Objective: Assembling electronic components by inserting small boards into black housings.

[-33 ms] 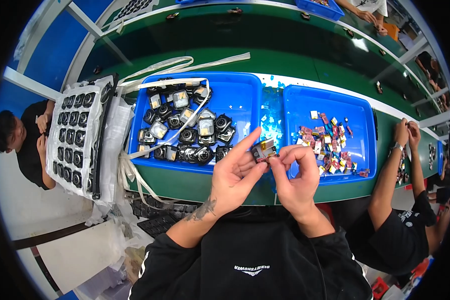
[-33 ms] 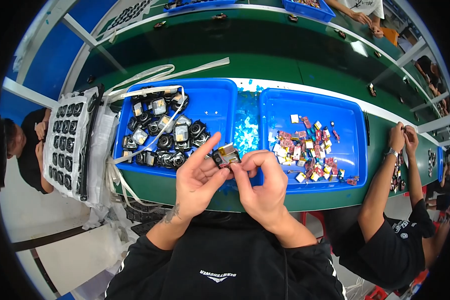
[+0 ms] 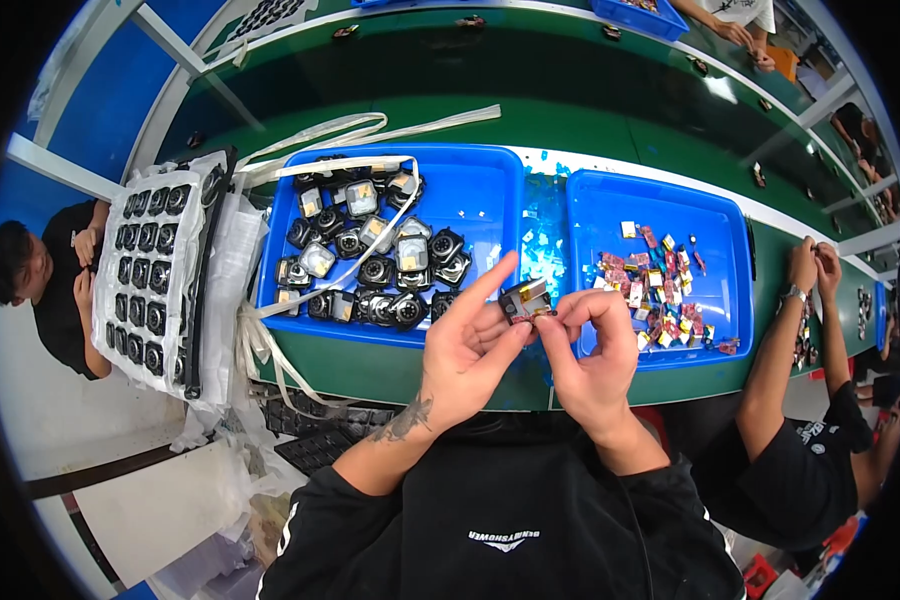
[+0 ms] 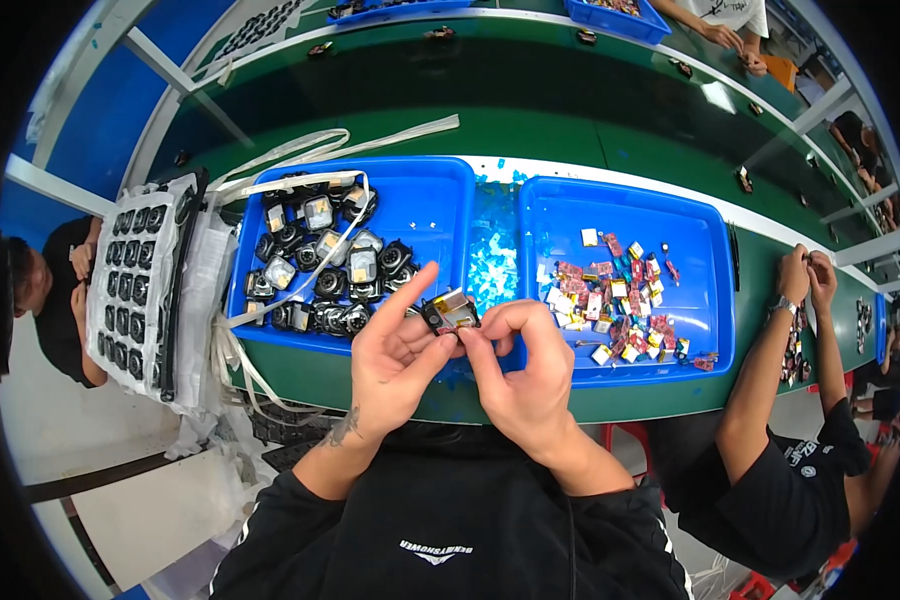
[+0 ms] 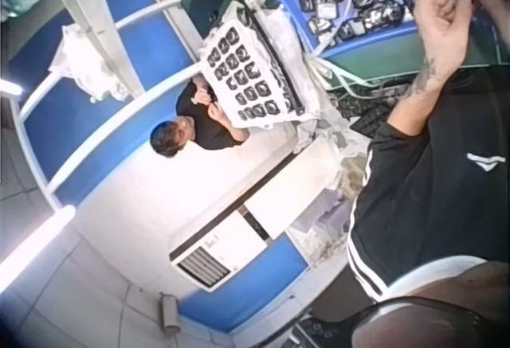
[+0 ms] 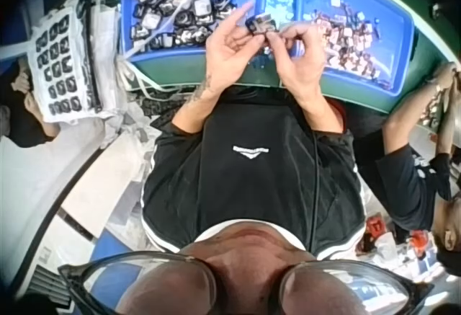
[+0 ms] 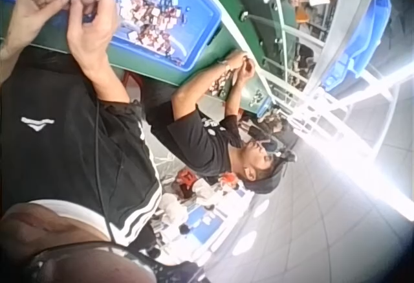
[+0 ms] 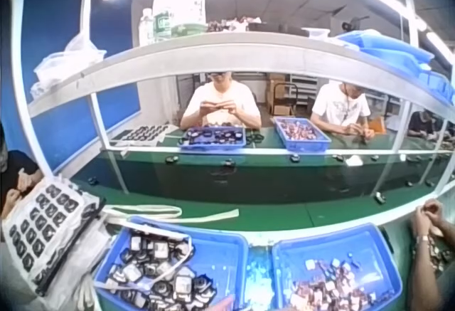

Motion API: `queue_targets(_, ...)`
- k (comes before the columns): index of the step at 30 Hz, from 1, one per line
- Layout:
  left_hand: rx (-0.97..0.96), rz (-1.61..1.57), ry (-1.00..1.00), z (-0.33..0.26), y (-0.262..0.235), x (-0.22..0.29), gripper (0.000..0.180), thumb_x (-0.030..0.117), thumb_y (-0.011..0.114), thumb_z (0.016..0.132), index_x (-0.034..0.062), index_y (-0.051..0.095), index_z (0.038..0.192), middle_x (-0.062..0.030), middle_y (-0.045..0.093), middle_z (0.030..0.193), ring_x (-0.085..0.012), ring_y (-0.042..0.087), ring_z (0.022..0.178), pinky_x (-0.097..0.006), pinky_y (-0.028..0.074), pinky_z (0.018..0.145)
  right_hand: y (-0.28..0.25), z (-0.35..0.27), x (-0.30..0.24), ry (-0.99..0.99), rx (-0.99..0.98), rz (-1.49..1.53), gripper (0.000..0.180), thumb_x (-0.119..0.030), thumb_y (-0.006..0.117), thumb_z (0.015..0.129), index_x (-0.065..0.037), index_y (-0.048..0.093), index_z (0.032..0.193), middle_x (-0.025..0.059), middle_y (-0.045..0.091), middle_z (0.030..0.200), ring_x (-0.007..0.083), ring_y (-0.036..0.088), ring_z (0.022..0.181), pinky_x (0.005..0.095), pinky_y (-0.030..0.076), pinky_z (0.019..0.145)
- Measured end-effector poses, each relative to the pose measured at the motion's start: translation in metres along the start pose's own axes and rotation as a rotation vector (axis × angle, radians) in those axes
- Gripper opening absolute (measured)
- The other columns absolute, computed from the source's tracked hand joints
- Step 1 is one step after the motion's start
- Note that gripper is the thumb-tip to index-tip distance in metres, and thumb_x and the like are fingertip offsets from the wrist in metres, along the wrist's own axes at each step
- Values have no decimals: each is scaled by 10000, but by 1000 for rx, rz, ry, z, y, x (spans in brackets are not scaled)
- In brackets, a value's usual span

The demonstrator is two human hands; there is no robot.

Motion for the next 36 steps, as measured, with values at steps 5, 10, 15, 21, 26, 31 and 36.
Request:
queue_targets(5,98,-30,-31,0,-3,-5,522,-83,546,916,-4,369,1400,-208,631,1184,-220,634,1083,-330,539,917,2,4,3,18,-32,-80,260,70,711,781,-9,557,974,82,600,849,148,548,694,271,468,621)
queue_targets(10,162,59,42,-1,-10,-18,433,-86,571,905,-9,428,1306,-199,638,1180,-204,648,1056,-306,537,907,12,12,4,58,-138,-44,350,63,698,787,0,584,1112,104,606,919,186,601,784,300,505,694)
queue_targets(15,225,412,139,1,-23,8,518,-38,659,856,-4,440,1325,-182,643,1200,-165,676,954,-267,541,843,13,31,14,179,-384,-26,462,76,661,785,-28,553,1222,65,602,882,153,611,783,285,521,720)
queue_targets(21,420,1552,267,12,-81,37,293,201,696,862,63,629,1111,-113,631,992,-312,636,873,-416,515,722,0,162,87,285,-427,-14,488,-63,693,818,21,471,1245,103,692,778,157,678,782,277,502,761)
queue_targets(26,297,1674,120,26,-89,23,425,207,709,843,111,579,1236,-146,593,1113,-353,609,979,-444,511,809,-15,240,177,415,-215,-583,583,-195,865,636,-7,600,1121,169,662,1045,291,633,1016,367,491,856)
queue_targets(31,252,1590,116,23,-89,30,410,147,691,853,154,584,1249,-108,538,1101,-323,599,950,-424,525,725,-30,241,167,365,-251,-746,551,-233,839,684,-16,610,1136,175,668,1051,330,639,1025,390,503,871)
queue_targets(36,160,1606,192,32,-80,34,233,76,657,845,142,676,1068,-119,546,1163,-335,583,1024,-425,515,793,-88,218,102,166,-167,-659,265,-161,703,810,-20,666,1032,129,692,870,276,683,846,366,527,769)
Point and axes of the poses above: each hand's wrist, its own z-axis towards the middle knuckle, its own y-axis out of the palm, x = y × z, the point moved 4 cm from there along z, towards the middle knuckle
